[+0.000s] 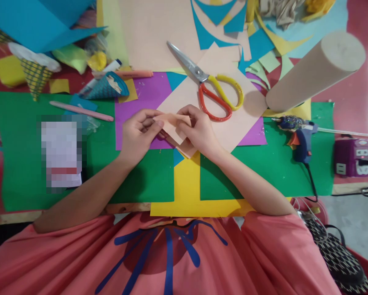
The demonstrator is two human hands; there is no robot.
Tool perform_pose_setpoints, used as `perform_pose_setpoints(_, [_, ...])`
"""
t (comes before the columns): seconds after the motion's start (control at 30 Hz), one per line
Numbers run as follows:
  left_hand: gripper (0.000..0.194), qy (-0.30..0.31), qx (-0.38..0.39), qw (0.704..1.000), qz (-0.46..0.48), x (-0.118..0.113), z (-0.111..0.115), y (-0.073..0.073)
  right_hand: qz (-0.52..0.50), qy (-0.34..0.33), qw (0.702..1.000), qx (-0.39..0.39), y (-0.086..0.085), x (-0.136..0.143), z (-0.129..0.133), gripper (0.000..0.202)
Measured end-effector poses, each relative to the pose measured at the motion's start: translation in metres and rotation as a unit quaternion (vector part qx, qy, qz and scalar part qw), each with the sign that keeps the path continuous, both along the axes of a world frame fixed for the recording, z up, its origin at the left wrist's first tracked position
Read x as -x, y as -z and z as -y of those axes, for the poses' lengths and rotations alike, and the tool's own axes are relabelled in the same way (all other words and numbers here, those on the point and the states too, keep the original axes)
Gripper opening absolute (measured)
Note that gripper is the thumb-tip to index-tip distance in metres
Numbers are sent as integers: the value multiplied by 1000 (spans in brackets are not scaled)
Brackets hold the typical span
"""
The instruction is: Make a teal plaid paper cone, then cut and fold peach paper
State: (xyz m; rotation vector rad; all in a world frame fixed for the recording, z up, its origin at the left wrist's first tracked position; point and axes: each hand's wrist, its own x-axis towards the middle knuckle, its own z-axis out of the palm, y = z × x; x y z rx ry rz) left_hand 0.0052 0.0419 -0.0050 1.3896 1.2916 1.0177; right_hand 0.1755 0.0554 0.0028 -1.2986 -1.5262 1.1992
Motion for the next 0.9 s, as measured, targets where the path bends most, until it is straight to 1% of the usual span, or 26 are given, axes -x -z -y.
perform_pose_setpoints(0.1, [36,-3,-16,1000,12,-1,1,1,-5,-5,1000,-14,-1,0,-1,8])
perform_pose_setpoints(0.3, [37,-7,-40,998,51,-2,0,5,1,-7,1000,-16,0,1,-1,6])
perform_pose_setpoints(0.4, [28,-3,-38,997,69,0,-1,5,-14,-16,1000,-3,0,0,-1,7])
perform_pose_setpoints(0.5, [18,-3,-37,996,82,2,-3,6,-65,-50,996,22,-3,-3,-1,4])
perform_pose_setpoints(0.53, [17,-7,-37,996,84,3,-4,7,-85,-66,994,32,-5,-5,-2,5])
perform_pose_setpoints(0.6, [16,-19,-37,996,81,4,-6,9,-120,-97,986,64,-9,-10,-3,16])
perform_pose_setpoints(0.67, [18,-28,-40,996,69,6,-6,12,-154,-124,973,123,-12,-15,-6,29])
perform_pose_setpoints(0.7, [19,-31,-45,997,62,6,-6,13,-175,-126,964,158,-13,-16,-7,35])
perform_pose_setpoints(0.77, [20,-30,-64,996,48,6,-5,13,-212,-105,947,216,-14,-17,-9,42])
perform_pose_setpoints(0.8, [20,-28,-80,996,41,6,-5,13,-223,-86,943,232,-14,-17,-10,45])
perform_pose_setpoints(0.87, [20,-16,-110,994,21,5,-2,9,-227,-59,941,243,-15,-14,-10,45])
perform_pose_setpoints(0.9, [20,-12,-122,992,8,5,-1,7,-222,-60,941,248,-16,-13,-10,42])
